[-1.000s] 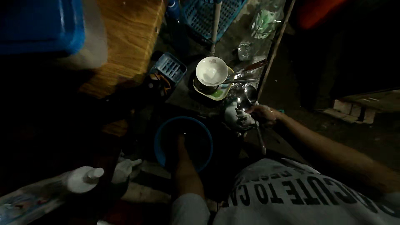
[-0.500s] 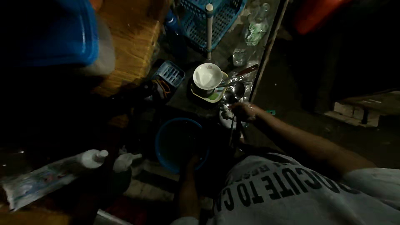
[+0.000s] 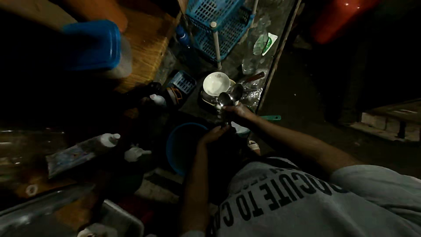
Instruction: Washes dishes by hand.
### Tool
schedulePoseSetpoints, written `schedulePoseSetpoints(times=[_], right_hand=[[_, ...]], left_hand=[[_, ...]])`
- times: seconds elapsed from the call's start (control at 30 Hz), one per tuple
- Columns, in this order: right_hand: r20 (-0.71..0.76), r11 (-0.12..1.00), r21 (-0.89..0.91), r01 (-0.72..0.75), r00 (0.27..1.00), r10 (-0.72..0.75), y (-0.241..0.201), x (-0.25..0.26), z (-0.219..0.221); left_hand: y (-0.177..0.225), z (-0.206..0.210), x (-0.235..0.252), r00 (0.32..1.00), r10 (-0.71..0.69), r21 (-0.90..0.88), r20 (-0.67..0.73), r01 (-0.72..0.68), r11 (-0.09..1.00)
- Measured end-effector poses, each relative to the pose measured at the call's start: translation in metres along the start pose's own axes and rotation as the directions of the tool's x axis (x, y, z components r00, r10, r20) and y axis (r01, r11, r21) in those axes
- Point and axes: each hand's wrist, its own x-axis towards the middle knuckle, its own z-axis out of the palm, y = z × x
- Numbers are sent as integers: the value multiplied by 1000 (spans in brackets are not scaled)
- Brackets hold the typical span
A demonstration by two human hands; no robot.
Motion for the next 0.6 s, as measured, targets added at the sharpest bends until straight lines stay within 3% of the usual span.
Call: schedulePoseSetpoints(times=[0.1, 0.17, 0.27, 0.37, 0.53, 0.6], right_hand=[[47, 978, -175, 117, 993, -110, 3, 5, -1], [169, 906, -345, 244, 966, -196, 2, 10, -14], [219, 785, -493, 375, 927, -306, -3, 7, -33], [84, 765, -571, 297, 949, -305, 3, 9, -54], [-58, 822, -523, 225, 953, -298, 14, 8, -66], [-27, 728, -658, 193, 960, -279, 13, 10, -77]], left_hand=[[5, 13, 19, 991, 97, -12, -89, -99, 995], [0, 18, 25, 978, 115, -41, -174, -124, 991], [-8, 19, 21, 981, 128, -135, -143, -147, 980], [-11, 20, 13, 985, 36, -109, -167, -54, 993], [-21, 23, 9, 968, -70, -70, -240, 54, 996], [-28, 21, 4, 952, -104, -85, -287, 83, 993]])
